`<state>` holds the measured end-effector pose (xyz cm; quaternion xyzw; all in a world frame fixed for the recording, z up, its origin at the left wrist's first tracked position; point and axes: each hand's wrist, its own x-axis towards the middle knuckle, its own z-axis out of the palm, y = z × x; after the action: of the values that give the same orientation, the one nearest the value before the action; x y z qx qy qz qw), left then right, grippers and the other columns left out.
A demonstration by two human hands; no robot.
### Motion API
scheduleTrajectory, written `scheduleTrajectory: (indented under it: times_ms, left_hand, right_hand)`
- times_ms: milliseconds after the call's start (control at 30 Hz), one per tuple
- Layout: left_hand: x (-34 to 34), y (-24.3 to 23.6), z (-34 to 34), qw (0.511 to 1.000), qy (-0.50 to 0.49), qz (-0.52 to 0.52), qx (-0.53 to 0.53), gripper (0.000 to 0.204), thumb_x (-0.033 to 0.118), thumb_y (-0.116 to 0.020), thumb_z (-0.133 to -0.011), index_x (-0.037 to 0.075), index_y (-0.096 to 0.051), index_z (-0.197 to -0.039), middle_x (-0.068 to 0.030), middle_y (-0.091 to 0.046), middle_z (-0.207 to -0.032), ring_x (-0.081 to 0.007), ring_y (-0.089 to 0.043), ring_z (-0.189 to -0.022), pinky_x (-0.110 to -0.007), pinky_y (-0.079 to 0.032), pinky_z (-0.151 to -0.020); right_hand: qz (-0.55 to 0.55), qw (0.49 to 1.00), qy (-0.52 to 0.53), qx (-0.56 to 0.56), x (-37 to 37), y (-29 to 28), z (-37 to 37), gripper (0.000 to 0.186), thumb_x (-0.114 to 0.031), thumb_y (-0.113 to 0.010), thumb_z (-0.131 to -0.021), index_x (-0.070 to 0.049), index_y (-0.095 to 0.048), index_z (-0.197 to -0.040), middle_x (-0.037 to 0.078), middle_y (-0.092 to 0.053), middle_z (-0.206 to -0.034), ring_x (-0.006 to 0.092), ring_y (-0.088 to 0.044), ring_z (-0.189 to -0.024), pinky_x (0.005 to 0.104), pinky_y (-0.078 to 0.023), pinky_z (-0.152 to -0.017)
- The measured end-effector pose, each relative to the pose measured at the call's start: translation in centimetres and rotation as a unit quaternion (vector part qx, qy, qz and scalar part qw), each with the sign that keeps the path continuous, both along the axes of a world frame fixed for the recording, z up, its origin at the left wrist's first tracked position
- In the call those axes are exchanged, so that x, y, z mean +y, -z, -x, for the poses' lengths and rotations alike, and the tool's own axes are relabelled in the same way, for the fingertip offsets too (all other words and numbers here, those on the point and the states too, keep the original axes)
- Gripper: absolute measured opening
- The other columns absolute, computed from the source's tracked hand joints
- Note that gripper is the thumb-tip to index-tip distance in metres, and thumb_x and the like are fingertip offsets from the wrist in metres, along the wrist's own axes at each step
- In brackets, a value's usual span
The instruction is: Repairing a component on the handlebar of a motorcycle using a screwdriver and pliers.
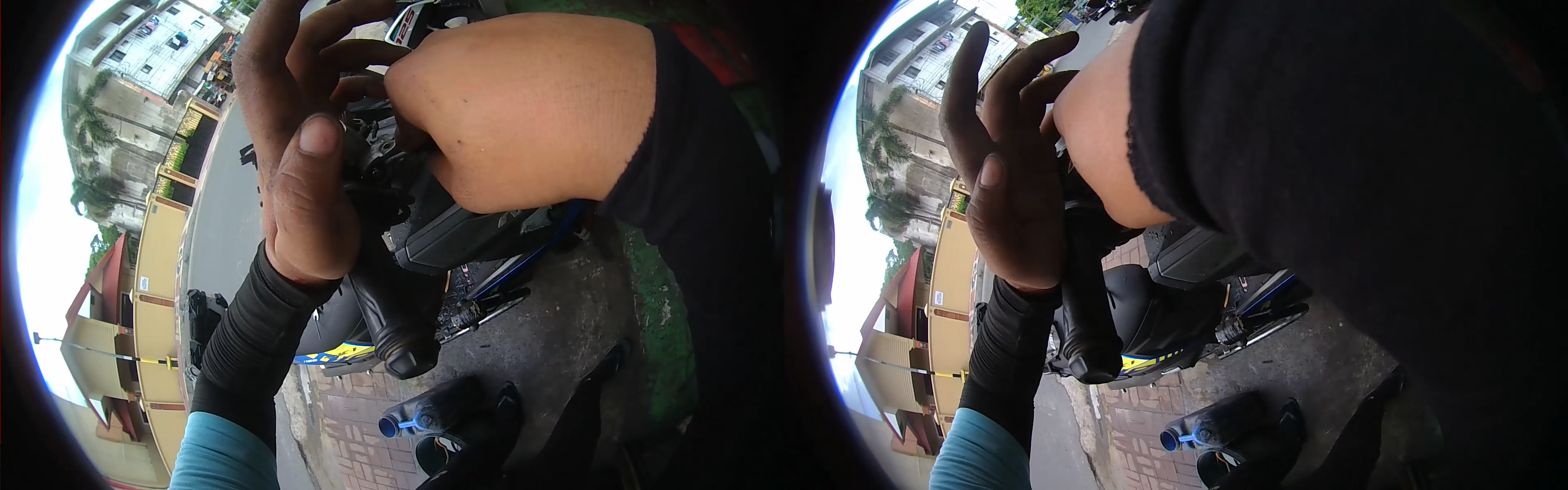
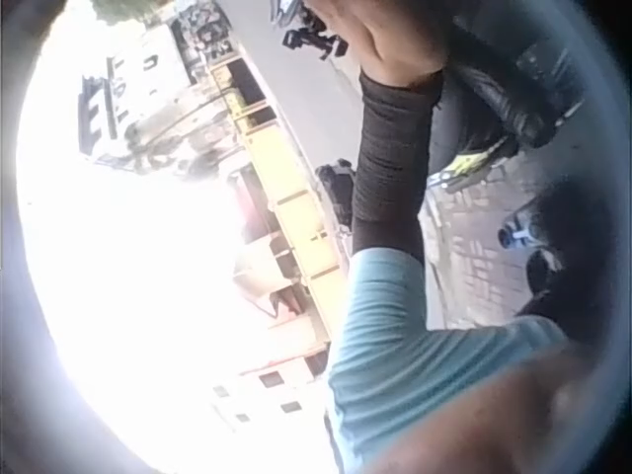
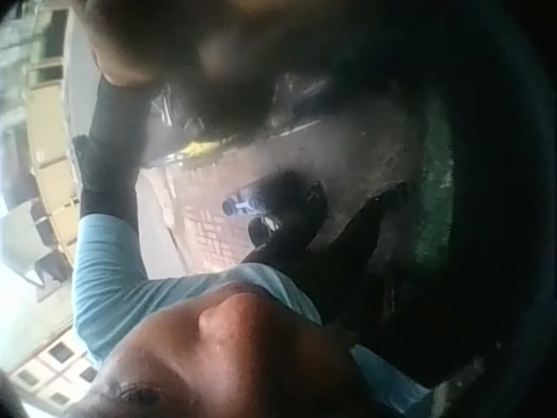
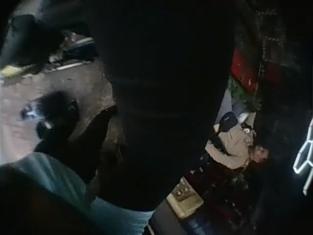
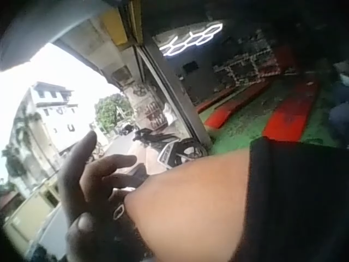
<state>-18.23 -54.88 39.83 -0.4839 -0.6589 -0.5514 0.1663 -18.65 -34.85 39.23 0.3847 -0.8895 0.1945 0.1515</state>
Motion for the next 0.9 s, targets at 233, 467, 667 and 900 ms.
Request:
scheduleTrajectory:
  times_ms: [233,467,667,900]
  left_hand:
    - [0.6,-0.7,-0.6,0.997,0.053,0.04,0.034,0.093,0.057,-0.06,-0.088,0.013,-0.021,-0.161,-0.0281,-0.049,-0.147,-0.038,-0.059,-0.124,-0.048,-0.043,-0.105]
    - [0.7,-1.0,-0.7,0.998,0.053,0.026,-0.002,0.089,0.054,-0.059,-0.091,0.011,-0.023,-0.16,-0.0282,-0.052,-0.143,-0.0372,-0.063,-0.117,-0.045,-0.048,-0.098]
    - [-0.1,-0.8,-0.3,0.996,0.039,0.07,0.044,0.083,0.051,-0.056,-0.093,0.011,-0.024,-0.158,-0.0286,-0.052,-0.144,-0.0372,-0.063,-0.117,-0.046,-0.049,-0.097]
    - [-0.1,-0.9,-1.1,0.995,0.089,0.047,-0.003,0.076,0.044,-0.05,-0.095,0.01,-0.024,-0.157,-0.0296,-0.052,-0.144,-0.0384,-0.063,-0.116,-0.046,-0.049,-0.097]
  right_hand:
    - [0.048,0.998,0.024,0.014,0.6,1.0,-3.1,0.014,-0.008,-0.065,-0.085,-0.001,-0.074,-0.091,0.017,-0.069,-0.077,0.037,-0.07,-0.074,0.0464,-0.057,-0.071]
    - [0.307,0.932,0.102,-0.165,-3.3,7.1,-10.9,0.033,-0.006,-0.062,-0.093,0.004,-0.066,-0.123,0.024,-0.07,-0.085,0.0417,-0.069,-0.079,0.0477,-0.055,-0.072]
    - [0.463,0.853,0.125,-0.206,-5.4,7.9,-11.8,0.031,-0.004,-0.061,-0.093,0.006,-0.066,-0.122,0.027,-0.069,-0.087,0.043,-0.07,-0.079,0.0466,-0.054,-0.071]
    - [0.413,0.88,0.15,-0.179,-6.7,7.2,-12.3,0.029,-0.004,-0.061,-0.091,0.007,-0.065,-0.118,0.026,-0.067,-0.084,0.0425,-0.069,-0.078,0.0471,-0.053,-0.069]
